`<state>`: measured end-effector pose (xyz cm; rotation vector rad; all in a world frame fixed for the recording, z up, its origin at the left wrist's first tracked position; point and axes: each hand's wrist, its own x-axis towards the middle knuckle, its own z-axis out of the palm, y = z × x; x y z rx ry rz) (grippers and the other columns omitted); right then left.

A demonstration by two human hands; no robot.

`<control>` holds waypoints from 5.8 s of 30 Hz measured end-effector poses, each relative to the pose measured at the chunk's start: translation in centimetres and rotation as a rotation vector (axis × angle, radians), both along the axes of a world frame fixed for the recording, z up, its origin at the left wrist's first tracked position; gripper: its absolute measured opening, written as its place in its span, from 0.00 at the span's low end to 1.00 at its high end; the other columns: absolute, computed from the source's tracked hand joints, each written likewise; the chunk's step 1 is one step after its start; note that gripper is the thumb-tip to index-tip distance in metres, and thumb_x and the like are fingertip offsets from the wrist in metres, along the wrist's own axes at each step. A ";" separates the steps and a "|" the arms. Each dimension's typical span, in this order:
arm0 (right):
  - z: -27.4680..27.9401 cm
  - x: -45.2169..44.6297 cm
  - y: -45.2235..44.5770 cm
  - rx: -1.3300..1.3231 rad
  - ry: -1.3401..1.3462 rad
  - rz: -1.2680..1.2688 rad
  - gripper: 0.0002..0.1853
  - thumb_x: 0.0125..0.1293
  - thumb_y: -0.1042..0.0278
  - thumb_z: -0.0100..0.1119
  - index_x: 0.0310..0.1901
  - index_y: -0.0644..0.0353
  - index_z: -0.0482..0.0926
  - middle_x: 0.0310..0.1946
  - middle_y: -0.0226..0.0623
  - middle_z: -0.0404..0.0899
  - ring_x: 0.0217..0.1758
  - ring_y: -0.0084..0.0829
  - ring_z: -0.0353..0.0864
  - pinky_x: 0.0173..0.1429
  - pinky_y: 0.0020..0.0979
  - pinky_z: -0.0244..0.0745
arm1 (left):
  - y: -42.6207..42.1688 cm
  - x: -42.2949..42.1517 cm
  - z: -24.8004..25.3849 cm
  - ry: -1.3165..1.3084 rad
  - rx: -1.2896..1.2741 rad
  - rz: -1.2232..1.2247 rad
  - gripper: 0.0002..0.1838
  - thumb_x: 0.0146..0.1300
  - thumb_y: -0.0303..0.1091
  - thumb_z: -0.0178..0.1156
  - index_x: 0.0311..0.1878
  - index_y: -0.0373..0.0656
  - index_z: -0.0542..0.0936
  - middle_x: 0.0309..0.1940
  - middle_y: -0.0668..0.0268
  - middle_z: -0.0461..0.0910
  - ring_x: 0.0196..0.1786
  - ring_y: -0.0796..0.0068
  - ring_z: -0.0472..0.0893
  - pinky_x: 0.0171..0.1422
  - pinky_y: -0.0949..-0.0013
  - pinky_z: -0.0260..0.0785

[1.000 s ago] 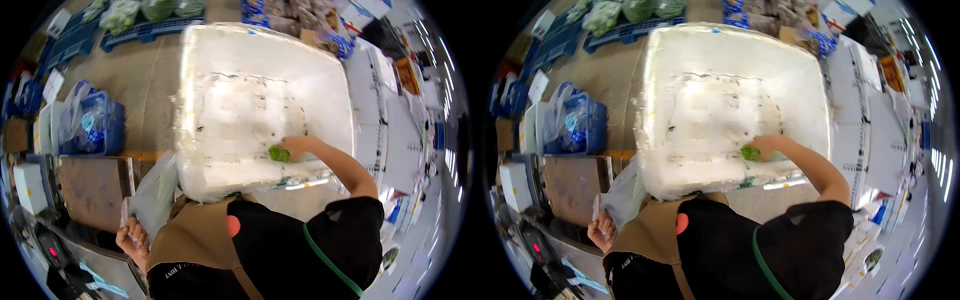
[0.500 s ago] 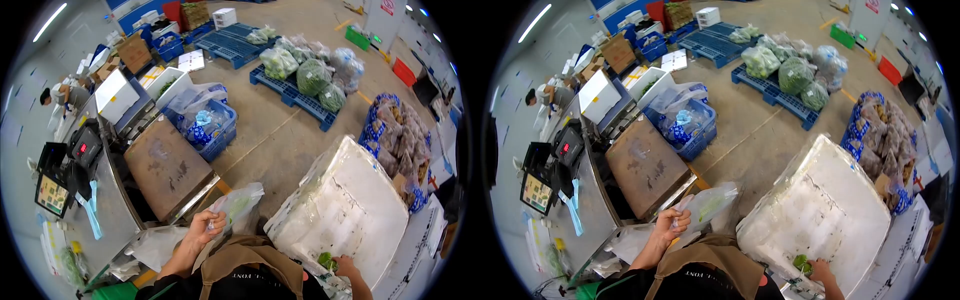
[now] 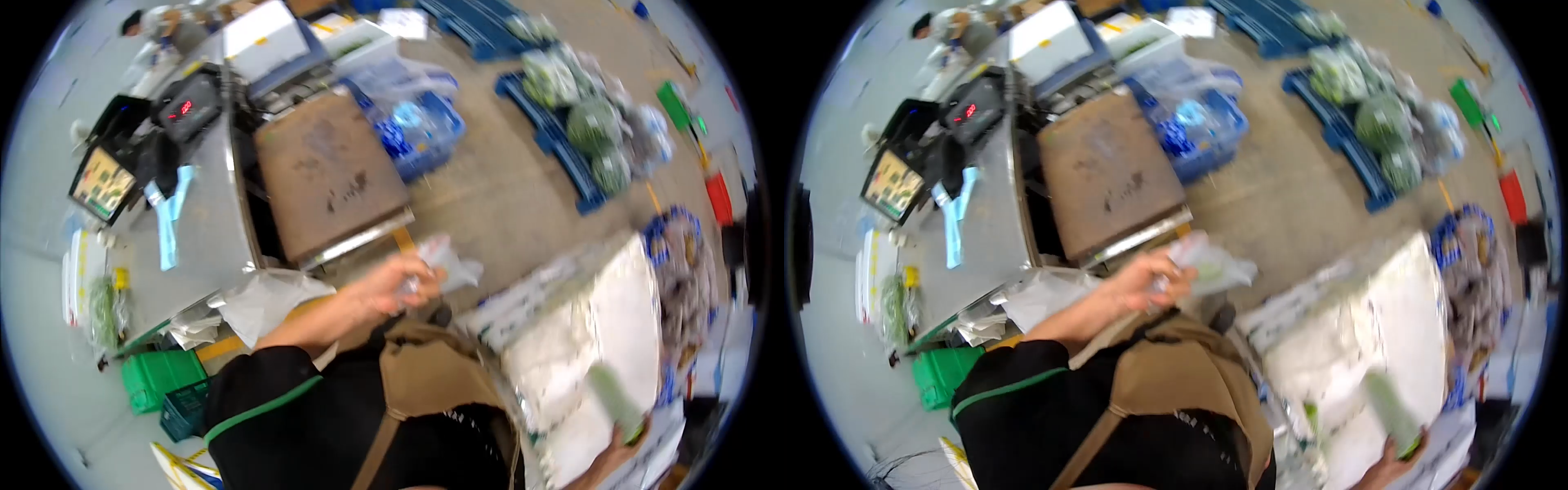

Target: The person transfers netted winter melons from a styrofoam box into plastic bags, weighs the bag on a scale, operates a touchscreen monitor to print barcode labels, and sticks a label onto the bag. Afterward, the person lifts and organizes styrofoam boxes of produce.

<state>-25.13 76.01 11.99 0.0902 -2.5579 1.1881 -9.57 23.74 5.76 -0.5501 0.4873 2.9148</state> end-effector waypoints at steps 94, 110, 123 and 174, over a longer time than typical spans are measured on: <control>-12.9 7.6 -65.3 0.489 0.315 0.986 0.28 0.53 0.71 0.62 0.54 0.74 0.67 0.42 0.66 0.74 0.52 0.61 0.71 0.65 0.47 0.60 | -35.9 18.7 5.1 0.309 -0.512 0.418 0.24 0.58 0.27 0.52 0.59 0.31 0.69 0.17 0.78 0.54 0.17 0.89 0.52 0.14 0.83 0.43; -21.8 6.4 -66.0 0.507 -0.082 1.295 0.29 0.51 0.71 0.64 0.56 0.64 0.68 0.51 0.60 0.70 0.52 0.57 0.73 0.55 0.45 0.71 | -34.4 15.4 -5.7 -0.256 -0.579 0.391 0.04 0.61 0.27 0.54 0.31 0.45 0.69 0.21 0.73 0.67 0.22 0.83 0.64 0.25 0.76 0.58; -5.7 9.9 -44.1 0.339 0.140 0.683 0.37 0.48 0.77 0.66 0.63 0.62 0.64 0.61 0.53 0.65 0.64 0.52 0.64 0.66 0.42 0.61 | -30.8 16.4 -6.4 -0.784 -1.658 0.674 0.29 0.63 0.44 0.57 0.59 0.30 0.69 0.56 0.46 0.71 0.61 0.55 0.70 0.65 0.62 0.60; 7.7 71.3 -13.3 1.171 -0.463 -1.158 0.16 0.44 0.78 0.57 0.38 0.65 0.74 0.44 0.48 0.74 0.49 0.49 0.73 0.58 0.49 0.63 | 28.4 15.6 -7.2 1.595 -0.873 -1.337 0.37 0.60 0.38 0.60 0.68 0.38 0.55 0.62 0.47 0.63 0.53 0.53 0.74 0.59 0.59 0.65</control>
